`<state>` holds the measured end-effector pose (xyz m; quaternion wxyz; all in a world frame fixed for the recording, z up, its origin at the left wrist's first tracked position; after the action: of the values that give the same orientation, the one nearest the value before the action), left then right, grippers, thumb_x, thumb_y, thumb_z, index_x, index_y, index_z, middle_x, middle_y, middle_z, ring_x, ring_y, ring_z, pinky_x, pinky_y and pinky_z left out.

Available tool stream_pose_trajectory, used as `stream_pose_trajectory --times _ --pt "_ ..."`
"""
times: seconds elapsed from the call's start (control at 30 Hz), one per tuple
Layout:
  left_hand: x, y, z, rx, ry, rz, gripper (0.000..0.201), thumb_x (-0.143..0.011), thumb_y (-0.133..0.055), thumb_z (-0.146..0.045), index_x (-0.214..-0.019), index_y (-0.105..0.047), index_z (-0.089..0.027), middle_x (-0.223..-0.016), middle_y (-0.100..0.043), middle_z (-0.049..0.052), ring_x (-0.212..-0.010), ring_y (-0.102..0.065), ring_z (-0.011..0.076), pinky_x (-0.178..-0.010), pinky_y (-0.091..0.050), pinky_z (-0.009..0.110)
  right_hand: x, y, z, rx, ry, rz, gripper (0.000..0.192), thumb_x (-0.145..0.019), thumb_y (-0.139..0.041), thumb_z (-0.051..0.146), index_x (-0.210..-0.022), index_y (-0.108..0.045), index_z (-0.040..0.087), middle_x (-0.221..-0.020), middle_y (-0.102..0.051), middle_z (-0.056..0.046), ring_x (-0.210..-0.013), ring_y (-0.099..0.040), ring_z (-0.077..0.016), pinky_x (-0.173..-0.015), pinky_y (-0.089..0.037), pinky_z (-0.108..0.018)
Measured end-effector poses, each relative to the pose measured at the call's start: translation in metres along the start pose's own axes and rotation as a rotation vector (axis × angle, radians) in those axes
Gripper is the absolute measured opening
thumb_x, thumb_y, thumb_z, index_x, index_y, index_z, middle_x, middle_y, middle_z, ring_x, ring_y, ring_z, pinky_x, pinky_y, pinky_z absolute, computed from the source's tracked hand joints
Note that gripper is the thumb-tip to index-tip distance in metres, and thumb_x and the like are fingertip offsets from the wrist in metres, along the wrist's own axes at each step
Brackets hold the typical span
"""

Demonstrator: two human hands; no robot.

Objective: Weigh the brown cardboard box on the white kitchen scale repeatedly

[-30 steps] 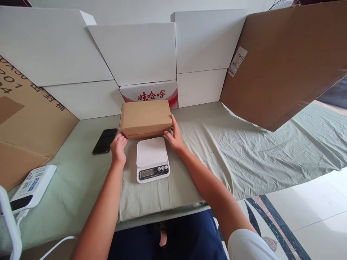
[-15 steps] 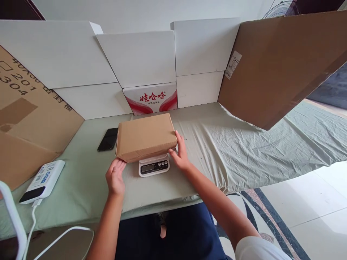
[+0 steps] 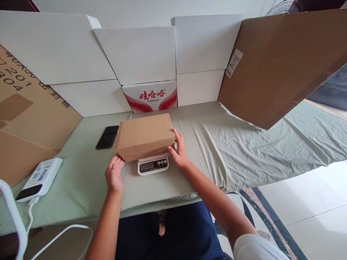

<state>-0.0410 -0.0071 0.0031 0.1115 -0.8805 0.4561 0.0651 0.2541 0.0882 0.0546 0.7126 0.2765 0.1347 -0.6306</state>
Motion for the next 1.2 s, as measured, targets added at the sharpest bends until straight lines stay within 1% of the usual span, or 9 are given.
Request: stream_pose_trajectory --times 0.17,0.37,0.6,0.77,0.87,0.93,1.0,1.1,1.2 --pt "0.0 -0.002 -0.005 0.004 0.003 0.009 0.061 -0.084 -0.057 -0.058 -0.131 -0.067 -0.019 -0.137 -0.065 0.017 -0.134 -0.057 0.032 -0.115 -0.042 0.046 0.0 0.0 0.0 -0.013 -0.019 0.002 0.074 -0.095 -0.048 0.062 -0.159 -0.023 0.035 -0.154 -0.036 -0.01 -0.142 -0.04 -0.0343 -0.114 -0.041 -0.054" --pt "-0.001 0.006 -0.024 0.147 -0.102 -0.057 0.058 -0.091 -0.043 -0.056 -0.136 -0.065 -0.026 -0.15 -0.056 0.011 -0.142 -0.049 0.0286 -0.117 -0.038 0.045 0.0 0.016 0.002 -0.017 0.0 -0.121 0.07 -0.095 -0.043 0.063 -0.158 -0.023 0.04 -0.154 -0.032 -0.009 -0.142 -0.042 -0.0338 -0.114 -0.042 -0.056" --pt "0.0 0.0 -0.001 0.102 0.017 0.007 0.06 -0.086 -0.055 -0.059 -0.13 -0.069 -0.022 -0.141 -0.063 0.016 -0.138 -0.054 0.032 -0.116 -0.04 0.048 -0.001 0.008 0.003 -0.023 -0.008 -0.047 0.069 -0.095 -0.044 0.064 -0.157 -0.03 0.036 -0.156 -0.039 -0.009 -0.144 -0.041 -0.0335 -0.114 -0.042 -0.054" --pt "0.0 0.0 -0.001 0.056 0.026 0.005 0.064 -0.084 -0.056 -0.063 -0.128 -0.07 -0.019 -0.137 -0.065 0.018 -0.134 -0.056 0.0346 -0.113 -0.043 0.051 -0.002 0.007 0.008 -0.049 -0.001 -0.029 0.07 -0.094 -0.046 0.065 -0.156 -0.033 0.035 -0.158 -0.04 -0.008 -0.143 -0.043 -0.0333 -0.116 -0.042 -0.055" --pt "-0.018 -0.008 -0.013 0.069 0.015 0.02 0.063 -0.083 -0.057 -0.063 -0.126 -0.07 -0.019 -0.135 -0.066 0.018 -0.133 -0.058 0.0342 -0.112 -0.044 0.051 -0.015 0.01 0.015 -0.093 -0.005 -0.041 0.067 -0.095 -0.047 0.064 -0.155 -0.034 0.036 -0.16 -0.038 -0.005 -0.146 -0.041 -0.0324 -0.118 -0.042 -0.052" --pt "-0.042 -0.021 -0.023 0.085 0.002 0.056 0.061 -0.083 -0.059 -0.062 -0.126 -0.07 -0.02 -0.134 -0.067 0.018 -0.132 -0.058 0.0331 -0.112 -0.044 0.05 -0.034 0.01 0.019 -0.107 0.002 -0.042 0.067 -0.096 -0.046 0.063 -0.155 -0.032 0.036 -0.163 -0.037 -0.003 -0.149 -0.039 -0.0311 -0.119 -0.041 -0.05" --pt "-0.072 -0.039 -0.028 0.102 -0.007 0.109 0.06 -0.082 -0.06 -0.062 -0.123 -0.07 -0.018 -0.132 -0.068 0.018 -0.133 -0.058 0.0327 -0.113 -0.043 0.048 -0.057 0.007 0.017 -0.114 0.012 -0.042 0.07 -0.095 -0.044 0.065 -0.157 -0.029 0.035 -0.165 -0.034 -0.002 -0.149 -0.039 -0.0301 -0.12 -0.04 -0.048" --pt "-0.11 -0.063 -0.017 0.134 0.029 0.135 0.058 -0.081 -0.061 -0.063 -0.116 -0.071 -0.018 -0.131 -0.068 0.019 -0.133 -0.058 0.032 -0.113 -0.043 0.047 -0.088 -0.004 -0.005 -0.146 0.002 -0.042 0.074 -0.095 -0.04 0.066 -0.158 -0.024 0.032 -0.166 -0.032 -0.002 -0.149 -0.04 -0.0292 -0.121 -0.039 -0.047" --pt "-0.129 -0.075 0.005 0.109 0.076 0.139 0.057 -0.08 -0.063 -0.065 -0.113 -0.071 -0.019 -0.131 -0.068 0.019 -0.132 -0.059 0.0309 -0.114 -0.041 0.046 -0.102 -0.014 -0.04 -0.177 -0.062 -0.074 0.078 -0.093 -0.044 0.065 -0.158 -0.026 0.026 -0.167 -0.032 -0.004 -0.15 -0.038 -0.0292 -0.123 -0.036 -0.046"
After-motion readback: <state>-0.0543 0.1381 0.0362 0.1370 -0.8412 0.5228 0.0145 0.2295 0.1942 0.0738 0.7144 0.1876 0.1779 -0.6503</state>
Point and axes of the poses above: each hand's wrist, its own x-axis away from the middle knuckle, its own y-axis out of the back of the hand, z = x × y, the point moved 9 cm from there along -x, towards the middle knuckle
